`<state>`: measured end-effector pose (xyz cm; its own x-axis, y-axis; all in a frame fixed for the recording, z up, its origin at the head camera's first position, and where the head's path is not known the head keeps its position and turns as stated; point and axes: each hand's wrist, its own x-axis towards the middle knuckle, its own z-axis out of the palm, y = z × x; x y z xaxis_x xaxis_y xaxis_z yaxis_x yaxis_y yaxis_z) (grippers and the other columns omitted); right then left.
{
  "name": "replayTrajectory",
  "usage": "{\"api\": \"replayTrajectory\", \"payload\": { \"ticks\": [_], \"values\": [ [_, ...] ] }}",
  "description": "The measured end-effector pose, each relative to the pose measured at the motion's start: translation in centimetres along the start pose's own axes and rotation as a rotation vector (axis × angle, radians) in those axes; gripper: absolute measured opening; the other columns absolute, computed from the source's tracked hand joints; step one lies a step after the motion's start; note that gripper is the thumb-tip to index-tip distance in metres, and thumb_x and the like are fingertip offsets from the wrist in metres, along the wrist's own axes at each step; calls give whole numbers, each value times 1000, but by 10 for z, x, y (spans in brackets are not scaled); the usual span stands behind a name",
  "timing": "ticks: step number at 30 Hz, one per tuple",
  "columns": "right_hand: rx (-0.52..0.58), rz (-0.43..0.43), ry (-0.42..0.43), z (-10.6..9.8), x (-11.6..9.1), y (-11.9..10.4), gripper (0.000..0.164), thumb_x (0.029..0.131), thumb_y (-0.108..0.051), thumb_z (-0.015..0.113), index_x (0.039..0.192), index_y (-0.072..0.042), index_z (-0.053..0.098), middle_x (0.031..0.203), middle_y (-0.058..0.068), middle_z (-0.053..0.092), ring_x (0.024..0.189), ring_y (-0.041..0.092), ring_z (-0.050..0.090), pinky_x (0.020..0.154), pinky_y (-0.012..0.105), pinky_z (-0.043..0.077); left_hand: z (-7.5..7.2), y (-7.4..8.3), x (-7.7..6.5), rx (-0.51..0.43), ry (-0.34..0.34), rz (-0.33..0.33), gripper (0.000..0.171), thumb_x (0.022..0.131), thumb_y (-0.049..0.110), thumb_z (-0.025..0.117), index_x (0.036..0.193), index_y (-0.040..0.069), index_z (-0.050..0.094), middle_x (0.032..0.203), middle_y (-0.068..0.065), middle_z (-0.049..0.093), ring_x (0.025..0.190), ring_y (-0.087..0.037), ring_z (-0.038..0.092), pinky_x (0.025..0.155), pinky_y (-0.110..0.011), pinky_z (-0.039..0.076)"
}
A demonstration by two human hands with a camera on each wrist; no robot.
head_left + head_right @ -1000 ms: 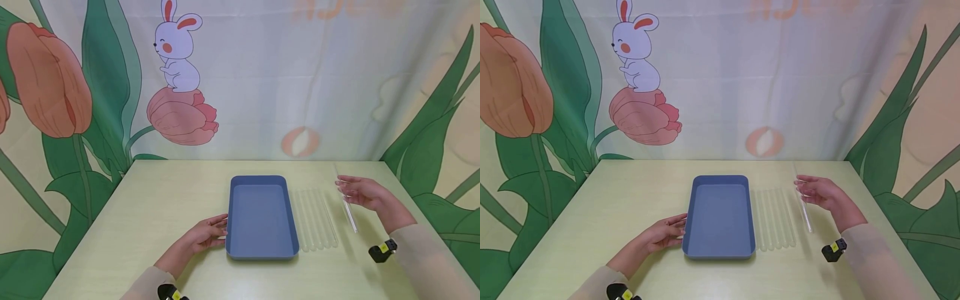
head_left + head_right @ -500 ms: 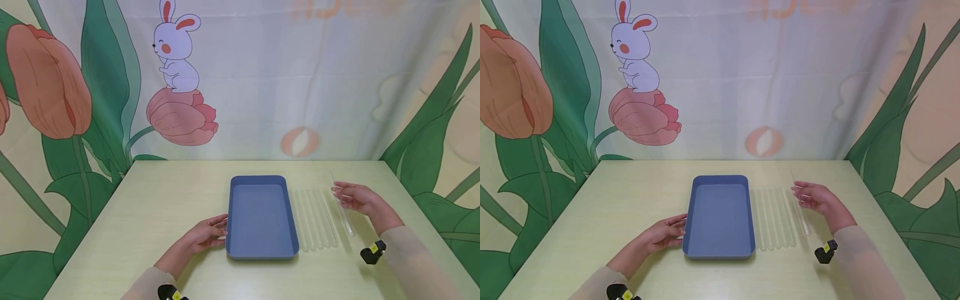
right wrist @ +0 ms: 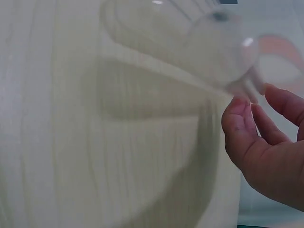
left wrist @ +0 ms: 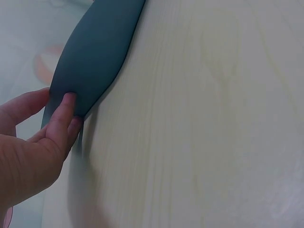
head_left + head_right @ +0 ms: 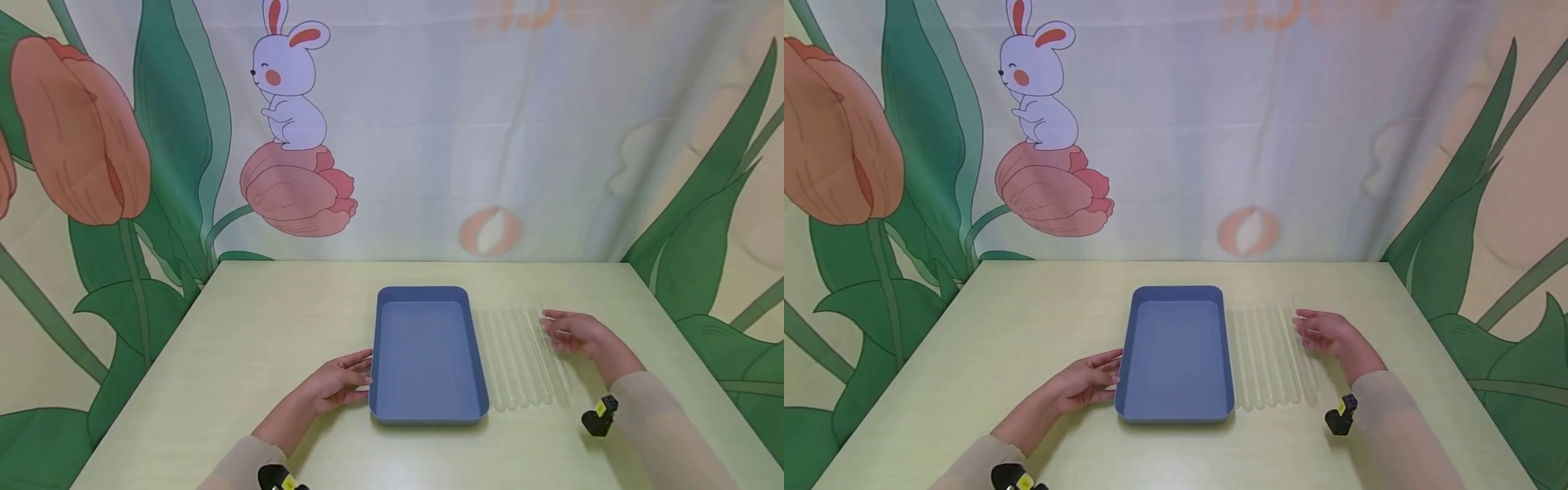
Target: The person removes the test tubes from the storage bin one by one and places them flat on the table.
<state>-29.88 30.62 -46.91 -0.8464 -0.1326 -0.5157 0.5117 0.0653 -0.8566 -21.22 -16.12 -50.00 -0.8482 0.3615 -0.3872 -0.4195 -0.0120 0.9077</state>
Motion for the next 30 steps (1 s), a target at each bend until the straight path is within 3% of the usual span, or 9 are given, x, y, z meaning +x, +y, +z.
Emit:
{"api": "replayTrajectory", "payload": {
  "ticks": [8, 15, 18, 20, 30],
  "values": [
    [-69, 15, 60, 5, 9, 3, 65, 103, -4, 55, 160, 2, 26, 79, -14, 69, 69, 3, 59, 65, 19, 54, 0, 1, -1, 9, -7, 5, 69, 98, -6, 54, 161, -1, 26, 168, -25, 21, 122, -16, 62, 87, -26, 60],
    [-78, 6, 28, 3, 16, 6, 59, 99, -7, 65, 153, 1, 42, 79, -13, 70, 71, 3, 60, 68, 21, 54, 0, 1, -2, 17, -11, 7, 70, 98, -5, 55, 161, -1, 25, 168, -25, 21, 122, -16, 62, 86, -25, 60],
    [-72, 8, 41, 4, 16, 7, 59, 100, -5, 62, 154, 2, 39, 77, -14, 69, 70, 3, 61, 68, 21, 54, 0, 0, -2, 21, -17, 6, 70, 98, -5, 55, 161, -1, 25, 169, -25, 20, 121, -14, 62, 86, -25, 59],
    [-95, 0, 63, 6, 16, 7, 63, 102, -5, 57, 158, 5, 29, 75, -15, 68, 69, 1, 59, 67, 20, 53, 0, 0, -2, 24, -19, 6, 70, 98, -5, 55, 161, -1, 25, 169, -25, 20, 120, -13, 63, 87, -25, 59],
    [-159, -16, 92, 8, 16, 5, 61, 104, -7, 54, 156, 8, 27, 73, -14, 63, 69, 1, 57, 67, 19, 53, 1, 2, -3, 23, -14, 1, 70, 98, -5, 55, 161, -1, 25, 169, -25, 20, 119, -13, 63, 85, -24, 59]
  ]
}}
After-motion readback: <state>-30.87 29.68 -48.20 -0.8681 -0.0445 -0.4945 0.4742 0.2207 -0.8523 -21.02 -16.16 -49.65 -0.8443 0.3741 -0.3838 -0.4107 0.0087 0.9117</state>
